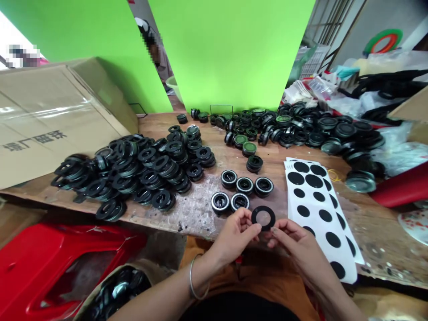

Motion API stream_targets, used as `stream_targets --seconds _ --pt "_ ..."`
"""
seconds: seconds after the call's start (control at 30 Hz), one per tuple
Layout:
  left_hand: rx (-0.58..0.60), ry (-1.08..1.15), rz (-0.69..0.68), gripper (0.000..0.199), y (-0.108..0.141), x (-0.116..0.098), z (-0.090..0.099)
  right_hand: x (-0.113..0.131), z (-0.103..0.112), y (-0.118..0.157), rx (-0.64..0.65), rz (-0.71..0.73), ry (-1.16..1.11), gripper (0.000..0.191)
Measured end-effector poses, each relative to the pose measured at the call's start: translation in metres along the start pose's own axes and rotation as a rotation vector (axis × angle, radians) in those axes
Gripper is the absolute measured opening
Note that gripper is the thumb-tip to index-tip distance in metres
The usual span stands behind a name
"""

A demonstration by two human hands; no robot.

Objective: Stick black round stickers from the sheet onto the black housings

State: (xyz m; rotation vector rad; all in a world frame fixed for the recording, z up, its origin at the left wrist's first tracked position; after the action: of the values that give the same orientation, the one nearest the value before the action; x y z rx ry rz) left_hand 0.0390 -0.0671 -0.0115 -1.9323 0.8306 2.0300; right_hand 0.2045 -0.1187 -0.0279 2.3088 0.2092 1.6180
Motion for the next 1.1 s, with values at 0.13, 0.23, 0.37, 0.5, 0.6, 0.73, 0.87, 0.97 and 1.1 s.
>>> stream_targets --seconds 0.13,0.23,0.37,0.5,0.6,0.73,0.87,0.97,1.1 --pt "-0.071 -0.314 -0.020 0.012 0.006 0.003 0.014 0.011 0.000 -0.001 -0.096 0.354 0.488 0.039" --pt "-0.030 -0.472 -0.004 0.011 0.010 0.002 0.020 0.028 -0.010 0.001 0.011 0.600 0.778 0.025" --pt "-0.048 -0.704 -0.119 0.004 0.015 -0.004 0.023 0.039 -0.024 0.002 0.152 0.785 0.995 0.010" --pt "-0.039 -0.915 -0.200 0.004 0.019 -0.009 0.024 0.033 -0.025 0.002 0.233 0.695 1.027 0.011" --pt "-0.050 -0.946 -0.284 0.022 0.018 -0.014 0.026 0.026 -0.018 0.003 0.190 0.566 0.942 0.011" --pt "-0.174 -1.033 -0.418 0.043 -0.001 -0.020 0.033 0.023 -0.002 0.004 0.010 0.371 0.771 0.010" --pt "-0.213 -1.222 -0.434 0.032 -0.029 -0.021 0.041 0.022 0.013 0.004 -0.115 0.202 0.529 0.018" --pt "-0.165 -1.333 -0.416 0.023 -0.039 -0.021 0.042 0.020 0.022 0.006 -0.196 0.114 0.362 0.025" --pt "-0.121 -1.363 -0.421 0.020 -0.039 -0.019 0.038 0.017 0.034 0.007 -0.241 0.055 0.237 0.030"
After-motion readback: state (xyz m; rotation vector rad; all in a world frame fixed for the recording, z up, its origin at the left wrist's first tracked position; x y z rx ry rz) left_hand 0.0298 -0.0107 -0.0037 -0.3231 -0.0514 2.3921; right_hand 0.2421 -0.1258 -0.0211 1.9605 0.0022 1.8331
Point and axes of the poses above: each hand's wrist, its own y-axis away from the middle knuckle, its own z-axis out of the back of the hand, x = y × z, the point moved 1 cm from there along -y, towards the middle knuckle, and after that the axes turned 9 degrees about -y, right-handed, at the moved point
